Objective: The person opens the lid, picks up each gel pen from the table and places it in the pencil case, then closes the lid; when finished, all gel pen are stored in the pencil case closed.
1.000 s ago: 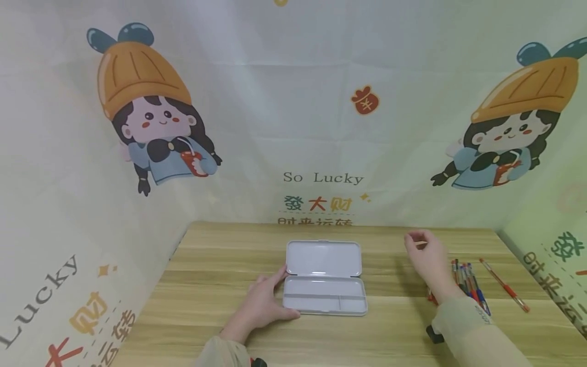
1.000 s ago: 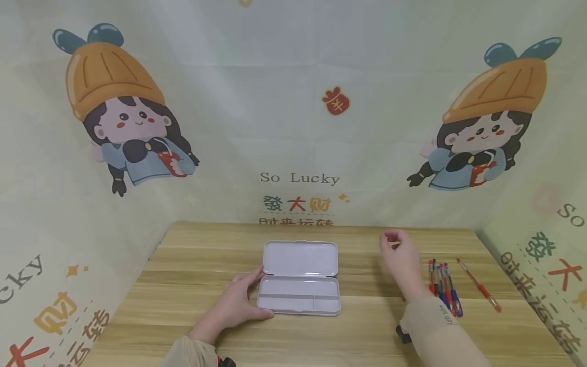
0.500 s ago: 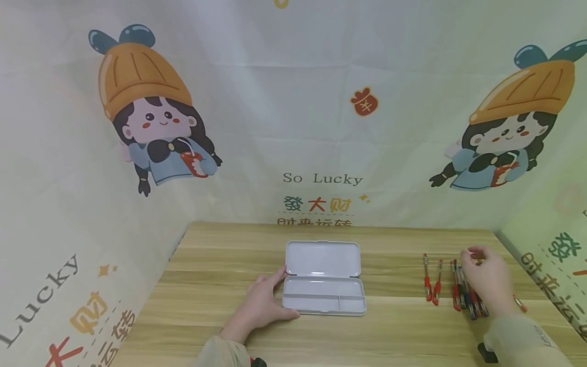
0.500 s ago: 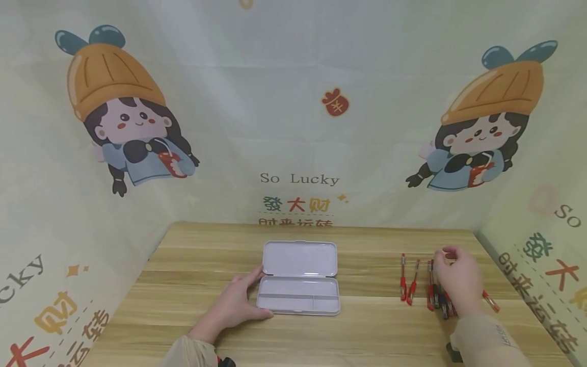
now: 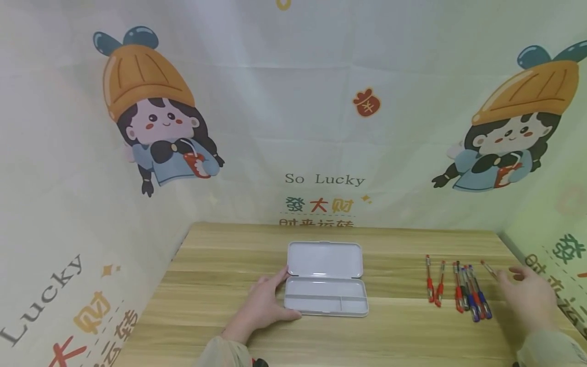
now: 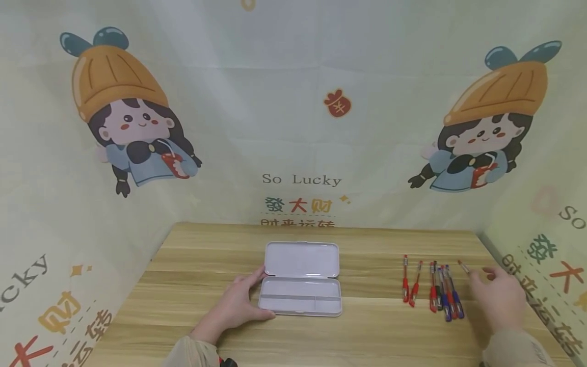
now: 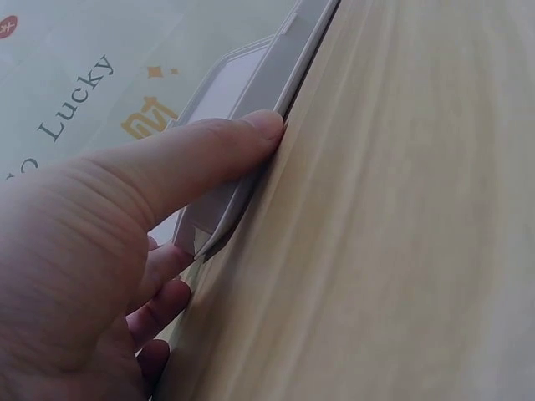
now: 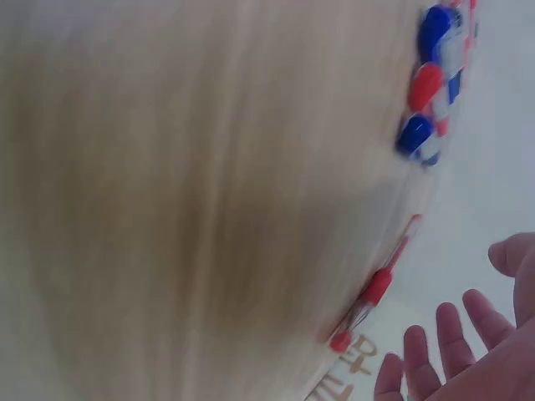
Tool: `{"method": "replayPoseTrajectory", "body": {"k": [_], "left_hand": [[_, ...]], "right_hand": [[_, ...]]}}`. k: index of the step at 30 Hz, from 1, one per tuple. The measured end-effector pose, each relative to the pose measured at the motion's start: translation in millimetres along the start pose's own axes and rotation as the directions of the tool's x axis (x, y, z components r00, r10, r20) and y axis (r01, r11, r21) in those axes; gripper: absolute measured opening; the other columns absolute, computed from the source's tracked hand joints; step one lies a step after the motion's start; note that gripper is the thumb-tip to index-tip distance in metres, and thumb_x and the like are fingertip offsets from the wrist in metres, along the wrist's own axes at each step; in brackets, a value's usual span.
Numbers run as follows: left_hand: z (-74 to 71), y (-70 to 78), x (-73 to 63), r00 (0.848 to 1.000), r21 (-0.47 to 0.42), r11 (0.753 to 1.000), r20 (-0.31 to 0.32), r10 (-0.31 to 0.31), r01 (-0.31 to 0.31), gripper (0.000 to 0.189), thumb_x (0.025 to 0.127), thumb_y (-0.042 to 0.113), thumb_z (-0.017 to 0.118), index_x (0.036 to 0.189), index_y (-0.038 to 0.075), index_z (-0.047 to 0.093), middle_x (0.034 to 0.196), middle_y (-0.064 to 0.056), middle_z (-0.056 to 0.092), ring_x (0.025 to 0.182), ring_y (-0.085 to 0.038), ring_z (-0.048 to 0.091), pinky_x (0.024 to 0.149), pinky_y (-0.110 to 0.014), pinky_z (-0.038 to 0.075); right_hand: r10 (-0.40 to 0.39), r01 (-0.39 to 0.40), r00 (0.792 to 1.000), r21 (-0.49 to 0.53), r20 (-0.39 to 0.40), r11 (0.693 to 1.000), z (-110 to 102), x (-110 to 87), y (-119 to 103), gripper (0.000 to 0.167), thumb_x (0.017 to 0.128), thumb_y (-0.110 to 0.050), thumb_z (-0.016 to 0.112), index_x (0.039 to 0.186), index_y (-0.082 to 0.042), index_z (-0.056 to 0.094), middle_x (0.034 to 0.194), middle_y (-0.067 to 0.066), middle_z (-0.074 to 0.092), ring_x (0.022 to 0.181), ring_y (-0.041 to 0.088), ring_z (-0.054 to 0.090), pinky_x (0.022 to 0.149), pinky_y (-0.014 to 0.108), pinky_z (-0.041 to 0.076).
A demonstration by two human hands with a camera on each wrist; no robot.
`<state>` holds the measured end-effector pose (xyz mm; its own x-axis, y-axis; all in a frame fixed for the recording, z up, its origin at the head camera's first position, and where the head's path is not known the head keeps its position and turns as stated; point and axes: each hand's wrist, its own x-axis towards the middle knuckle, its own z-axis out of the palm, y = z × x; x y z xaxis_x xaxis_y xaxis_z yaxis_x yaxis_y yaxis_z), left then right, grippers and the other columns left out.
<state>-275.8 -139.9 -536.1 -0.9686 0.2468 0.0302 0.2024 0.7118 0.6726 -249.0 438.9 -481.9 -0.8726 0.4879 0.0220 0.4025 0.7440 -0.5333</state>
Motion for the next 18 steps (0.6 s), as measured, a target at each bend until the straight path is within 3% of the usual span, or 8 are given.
{"method": "replayPoseTrajectory", "body": {"k": [6,18], "left_hand": [[0.5,-0.2,0.7,1.000,0.005,1.000,0.001,0.003,-0.003,0.127,0.066,0.051,0.104,0.172,0.018,0.041,0.155,-0.017,0.061,0.135,-0.037,0.054,0.112,-0.061,0.051],[0.0,1.4,0.9,1.000,0.011,1.000,-0.003,0.021,-0.021,0.127,0.066,0.051,0.104,0.171,0.017,0.042,0.154,-0.016,0.063,0.136,-0.038,0.055,0.113,-0.063,0.051]], "right_hand": [[0.056,-0.052,0.998,-0.149,0.018,0.987,2,0.9,10,0.074,0.111,-0.044,0.051,0.148,0.019,0.043,0.147,0.046,0.051,0.129,0.064,0.055,0.109,0.071,0.048],[0.068,-0.041,0.994,-0.277,0.091,0.960,5,0.2,17,0.065,0.109,-0.037,0.056,0.140,0.020,0.051,0.146,0.045,0.054,0.127,0.064,0.057,0.110,0.070,0.051]]}}
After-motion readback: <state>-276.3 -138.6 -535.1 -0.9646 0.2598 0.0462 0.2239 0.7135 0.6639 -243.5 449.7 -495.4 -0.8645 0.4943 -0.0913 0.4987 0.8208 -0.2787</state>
